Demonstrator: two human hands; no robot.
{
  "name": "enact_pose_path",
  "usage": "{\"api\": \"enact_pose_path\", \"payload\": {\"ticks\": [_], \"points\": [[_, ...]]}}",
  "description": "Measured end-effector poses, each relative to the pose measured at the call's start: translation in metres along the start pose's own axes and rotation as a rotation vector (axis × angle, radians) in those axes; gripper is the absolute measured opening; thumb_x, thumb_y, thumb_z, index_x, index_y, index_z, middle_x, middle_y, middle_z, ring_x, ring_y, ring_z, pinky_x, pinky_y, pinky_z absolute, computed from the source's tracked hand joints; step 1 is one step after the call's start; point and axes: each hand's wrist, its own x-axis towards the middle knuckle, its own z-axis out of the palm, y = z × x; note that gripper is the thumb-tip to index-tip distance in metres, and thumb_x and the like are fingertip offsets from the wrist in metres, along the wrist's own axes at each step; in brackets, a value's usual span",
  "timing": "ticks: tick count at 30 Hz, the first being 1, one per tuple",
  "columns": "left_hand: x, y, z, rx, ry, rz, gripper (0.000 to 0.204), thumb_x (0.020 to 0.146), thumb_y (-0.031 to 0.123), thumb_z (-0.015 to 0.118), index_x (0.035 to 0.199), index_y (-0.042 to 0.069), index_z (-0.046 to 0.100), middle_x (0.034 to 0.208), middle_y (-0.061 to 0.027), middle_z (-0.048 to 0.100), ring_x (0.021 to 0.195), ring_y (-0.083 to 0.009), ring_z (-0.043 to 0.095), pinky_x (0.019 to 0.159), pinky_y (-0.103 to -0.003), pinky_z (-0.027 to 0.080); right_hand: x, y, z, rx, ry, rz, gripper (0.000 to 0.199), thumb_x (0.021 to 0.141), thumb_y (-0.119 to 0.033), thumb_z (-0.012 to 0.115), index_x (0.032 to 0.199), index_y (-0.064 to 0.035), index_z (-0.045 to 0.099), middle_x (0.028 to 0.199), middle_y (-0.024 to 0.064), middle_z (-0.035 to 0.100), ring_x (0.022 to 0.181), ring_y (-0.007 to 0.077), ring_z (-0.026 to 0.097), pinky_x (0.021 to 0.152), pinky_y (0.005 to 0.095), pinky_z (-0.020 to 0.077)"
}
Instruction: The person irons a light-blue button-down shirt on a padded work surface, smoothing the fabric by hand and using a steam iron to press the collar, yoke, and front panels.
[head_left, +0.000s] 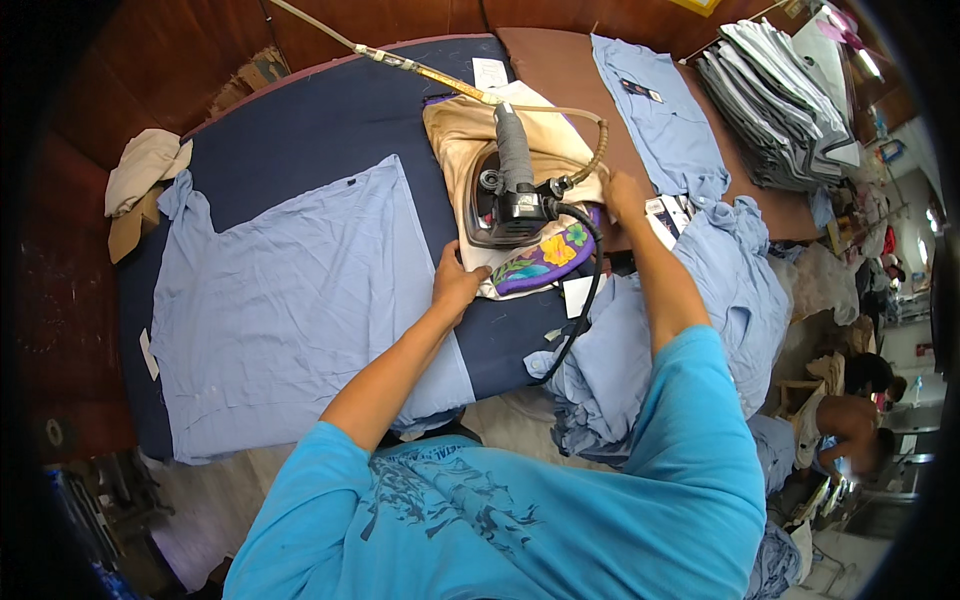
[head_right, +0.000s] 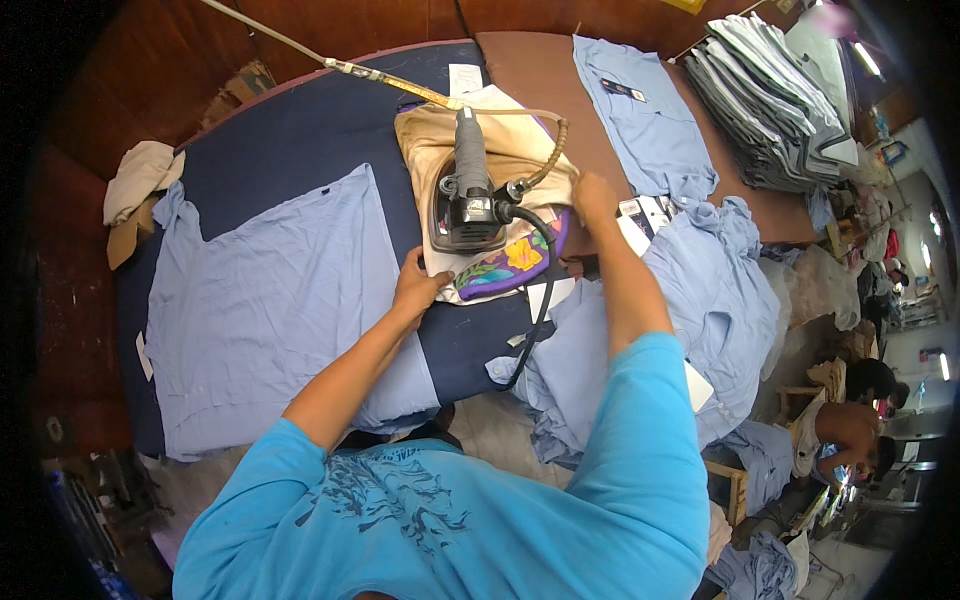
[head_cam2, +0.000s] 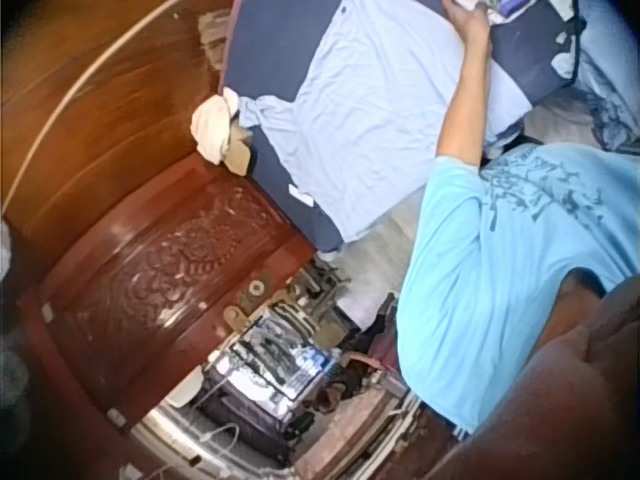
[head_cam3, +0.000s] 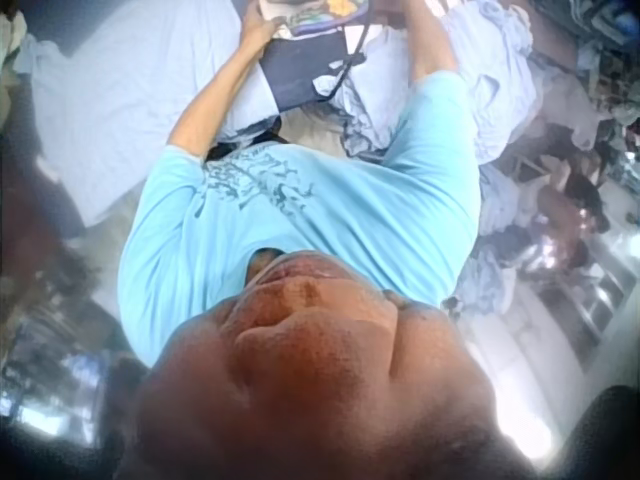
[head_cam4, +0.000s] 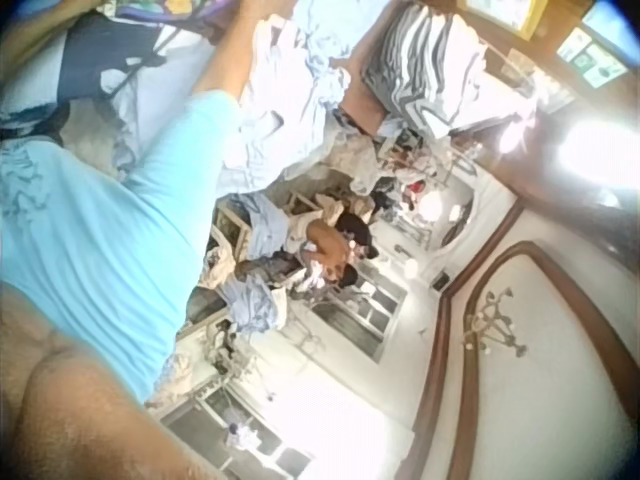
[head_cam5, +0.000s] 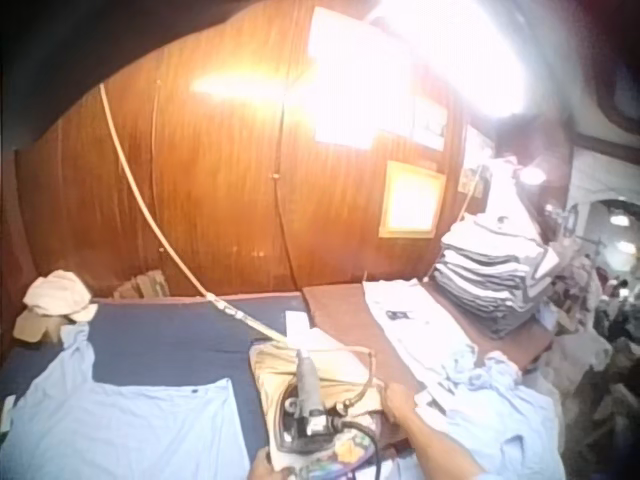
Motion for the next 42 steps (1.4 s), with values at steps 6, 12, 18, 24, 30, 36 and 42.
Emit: {"api": "enact_pose_path", "payload": {"ticks": [6, 12, 18, 24, 30, 36, 42], "points": [[-0.022, 0.009, 0.011, -0.060, 0.058, -0.016, 0.053, 0.080, 0.008, 0.066, 0.124, -0.006, 0.040, 0.101, -0.0179, 0.063, 0.085, -0.0209, 0.064, 0.072, -0.028, 0.051, 0.006, -0.005, 0.015, 0.216, -0.007, 0.117, 0.044, 0.085, -0.032, 0.050, 0.096, 0.0086, 0.063, 0.099, 0.0321, 0.060, 0.098, 0.0445, 0.058, 0.085, 0.0484, 0.0451], [-0.021, 0.018, 0.013, -0.159, 0.040, -0.131, 0.051, 0.078, 0.008, 0.068, 0.121, -0.005, 0.045, 0.101, -0.0151, 0.063, 0.085, -0.0194, 0.062, 0.074, -0.029, 0.049, 0.019, 0.004, 0.031, 0.650, -0.037, 0.231, 0.041, 0.081, -0.030, 0.052, 0.090, 0.0087, 0.063, 0.079, 0.0267, 0.063, 0.075, 0.0389, 0.063, 0.065, 0.0444, 0.0458], [-0.039, 0.027, 0.004, -0.176, 0.020, -0.207, 0.058, 0.078, 0.004, 0.066, 0.128, -0.002, 0.037, 0.101, -0.0145, 0.064, 0.085, -0.0179, 0.061, 0.074, -0.028, 0.047, -0.004, 0.007, 0.005, 0.018, 0.345, -0.168, 0.026, 0.082, -0.020, 0.054, 0.094, -0.0009, 0.067, 0.089, 0.0221, 0.064, 0.074, 0.0372, 0.061, 0.065, 0.0457, 0.0478], [-0.039, 0.026, 0.002, -0.188, -0.048, -0.189, 0.057, 0.080, 0.004, 0.065, 0.129, -0.004, 0.036, 0.101, -0.0159, 0.064, 0.089, -0.0190, 0.062, 0.078, -0.029, 0.048, -0.011, -0.003, 0.006, -0.069, 0.135, -0.005, 0.031, 0.086, -0.018, 0.042, 0.092, -0.0004, 0.067, 0.095, 0.0266, 0.063, 0.092, 0.0412, 0.062, 0.082, 0.0519, 0.0459], [-0.032, 0.022, 0.003, -0.234, 0.034, -0.212, 0.042, 0.088, 0.018, 0.060, 0.123, 0.001, 0.045, 0.090, -0.0085, 0.060, 0.066, -0.0093, 0.055, 0.053, -0.021, 0.044, 0.002, -0.006, 0.027, 0.367, 0.122, 0.128, 0.032, 0.086, -0.026, 0.049, 0.080, 0.0018, 0.063, 0.076, 0.0204, 0.063, 0.070, 0.0331, 0.062, 0.066, 0.0434, 0.0493], [-0.036, 0.021, 0.011, -0.212, -0.020, -0.370, 0.031, 0.090, 0.010, 0.056, 0.118, 0.003, 0.046, 0.092, -0.0075, 0.060, 0.072, -0.0111, 0.057, 0.058, -0.020, 0.048, 0.019, -0.006, 0.036, 1.384, -0.447, 0.320, 0.016, 0.091, -0.019, 0.052, 0.093, -0.0040, 0.057, 0.073, 0.0076, 0.062, 0.054, 0.0188, 0.058, 0.052, 0.0310, 0.0510], [-0.027, 0.005, -0.004, -0.488, -0.146, -0.476, 0.041, 0.090, 0.011, 0.055, 0.127, 0.005, 0.039, 0.098, -0.0083, 0.060, 0.079, -0.0117, 0.059, 0.065, -0.021, 0.049, 0.033, 0.010, 0.037, 0.400, -0.139, 0.130, 0.022, 0.086, -0.020, 0.052, 0.098, -0.0024, 0.058, 0.091, 0.0191, 0.065, 0.080, 0.0316, 0.064, 0.065, 0.0412, 0.0491]]}}
